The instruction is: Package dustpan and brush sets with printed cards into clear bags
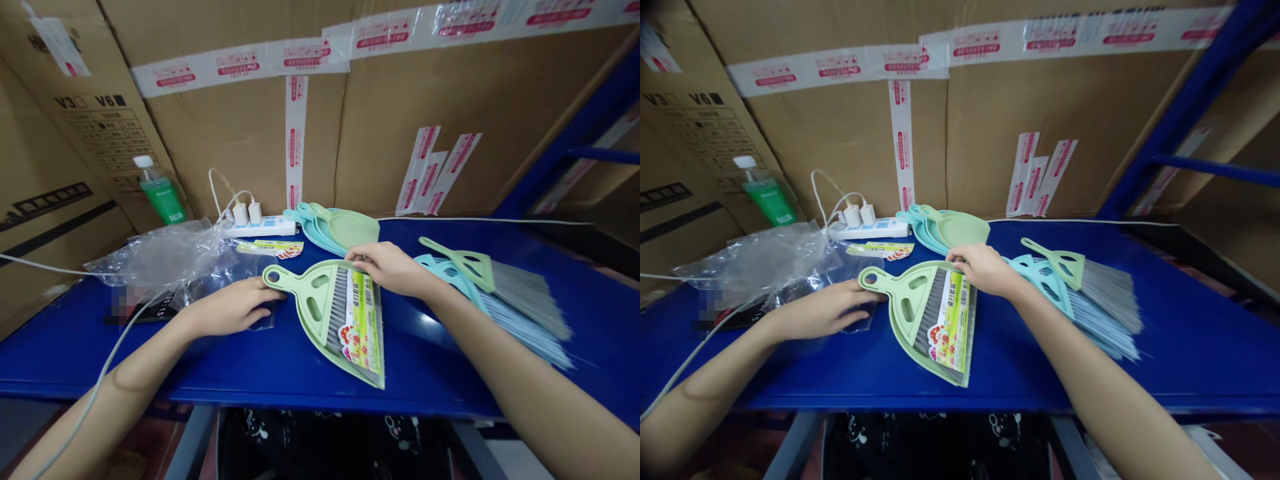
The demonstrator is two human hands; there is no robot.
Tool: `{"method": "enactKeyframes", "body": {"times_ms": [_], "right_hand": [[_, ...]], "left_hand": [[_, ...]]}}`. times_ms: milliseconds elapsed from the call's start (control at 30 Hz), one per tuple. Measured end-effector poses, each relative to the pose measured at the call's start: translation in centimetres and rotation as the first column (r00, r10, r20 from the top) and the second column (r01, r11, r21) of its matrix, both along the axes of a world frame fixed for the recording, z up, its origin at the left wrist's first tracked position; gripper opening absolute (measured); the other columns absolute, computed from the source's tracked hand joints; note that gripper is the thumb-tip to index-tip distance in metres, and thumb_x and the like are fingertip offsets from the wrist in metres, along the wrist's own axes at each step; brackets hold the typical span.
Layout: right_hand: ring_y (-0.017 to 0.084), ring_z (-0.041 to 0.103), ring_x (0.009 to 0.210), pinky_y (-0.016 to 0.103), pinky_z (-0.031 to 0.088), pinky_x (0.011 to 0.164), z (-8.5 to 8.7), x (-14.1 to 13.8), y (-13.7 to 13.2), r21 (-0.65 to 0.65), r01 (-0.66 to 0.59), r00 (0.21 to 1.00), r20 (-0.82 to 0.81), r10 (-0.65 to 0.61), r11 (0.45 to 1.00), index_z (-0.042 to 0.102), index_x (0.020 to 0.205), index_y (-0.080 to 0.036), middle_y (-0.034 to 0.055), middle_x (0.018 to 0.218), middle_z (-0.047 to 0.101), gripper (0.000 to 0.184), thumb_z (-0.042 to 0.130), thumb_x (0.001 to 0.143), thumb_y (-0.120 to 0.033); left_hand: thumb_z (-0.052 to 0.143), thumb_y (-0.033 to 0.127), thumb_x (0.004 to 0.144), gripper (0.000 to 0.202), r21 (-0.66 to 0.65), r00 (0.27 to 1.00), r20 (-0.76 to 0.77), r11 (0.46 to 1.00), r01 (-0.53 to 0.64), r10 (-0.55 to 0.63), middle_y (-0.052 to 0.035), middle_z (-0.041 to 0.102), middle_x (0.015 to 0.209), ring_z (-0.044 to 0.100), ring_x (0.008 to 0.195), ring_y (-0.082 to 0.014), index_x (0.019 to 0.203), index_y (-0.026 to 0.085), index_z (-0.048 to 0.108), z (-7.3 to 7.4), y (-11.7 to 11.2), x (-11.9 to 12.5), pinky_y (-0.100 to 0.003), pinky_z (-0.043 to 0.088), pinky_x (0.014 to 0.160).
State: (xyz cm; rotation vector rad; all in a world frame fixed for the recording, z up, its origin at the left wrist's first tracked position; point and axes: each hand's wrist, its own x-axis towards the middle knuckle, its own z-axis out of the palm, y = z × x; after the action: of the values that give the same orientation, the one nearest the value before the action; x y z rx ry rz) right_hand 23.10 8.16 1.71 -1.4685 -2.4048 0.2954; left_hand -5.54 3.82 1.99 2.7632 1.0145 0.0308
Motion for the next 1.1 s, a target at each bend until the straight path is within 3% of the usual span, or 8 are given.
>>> {"method": "enactKeyframes", "body": {"times_ms": [167,467,700,900,1100], "right_hand": [[0.017,0.059,0.065,0.027,0.038,0.060,-0.1,-0.1,0.0,-0.010,0.025,1.000,-0.015,-0.026,1.000,0.067,0.081,-0.020,0.0035,0.075,0.069,0.023,0.044,0.079,-0.015],[0.018,0.060,0.069,0.027,0.038,0.062,0.1,-0.4,-0.3,-0.036,0.061,0.998,0.021,-0.060,0.997,0.068,0.083,-0.020,0.0040,0.078,0.070,0.026,0.043,0.079,-0.013],[0.017,0.061,0.072,0.027,0.038,0.064,0.2,-0.6,-0.4,-0.050,0.053,0.994,0.096,-0.048,0.997,0.068,0.083,-0.020,0.0041,0.081,0.071,0.027,0.042,0.080,-0.011],[0.017,0.061,0.074,0.025,0.038,0.064,0.3,-0.8,-0.7,-0.086,0.069,0.988,0.145,-0.056,0.994,0.068,0.084,-0.019,0.0048,0.084,0.071,0.028,0.042,0.081,-0.009],[0.018,0.062,0.078,0.025,0.038,0.064,0.4,-0.8,-0.9,-0.101,0.076,0.984,0.171,-0.058,0.992,0.068,0.083,-0.019,0.0050,0.085,0.071,0.028,0.043,0.080,-0.008]], "left_hand": [[0.048,0.003,0.080,0.047,0.038,0.998,-0.039,0.998,0.043,-0.042,-0.0080,0.052,0.134,0.040,0.129,-0.0228,0.124,0.019,0.054,0.7,-0.2,0.0,-0.044,0.036,0.108],[0.040,0.001,0.083,0.050,-0.002,0.993,-0.044,0.994,0.106,-0.106,-0.0101,0.046,0.140,0.049,0.124,-0.0220,0.128,0.020,0.050,-0.1,-1.8,1.1,-0.036,0.045,0.100],[0.042,0.005,0.086,0.038,-0.050,0.987,0.059,0.987,0.153,-0.150,-0.0083,0.059,0.124,0.056,0.115,-0.0194,0.119,0.018,0.057,0.7,-1.8,1.6,-0.034,0.047,0.097],[0.042,0.008,0.087,0.028,0.111,0.982,0.168,0.992,0.064,-0.082,-0.0051,0.066,0.099,0.060,0.094,-0.0170,0.100,0.017,0.064,0.8,-1.0,1.2,-0.034,0.049,0.087],[0.048,0.014,0.085,0.017,0.289,0.996,0.050,0.954,-0.079,0.068,-0.0037,0.062,0.082,0.060,0.073,-0.0160,0.081,0.017,0.064,-0.1,-0.8,1.1,-0.027,0.048,0.064]]}}
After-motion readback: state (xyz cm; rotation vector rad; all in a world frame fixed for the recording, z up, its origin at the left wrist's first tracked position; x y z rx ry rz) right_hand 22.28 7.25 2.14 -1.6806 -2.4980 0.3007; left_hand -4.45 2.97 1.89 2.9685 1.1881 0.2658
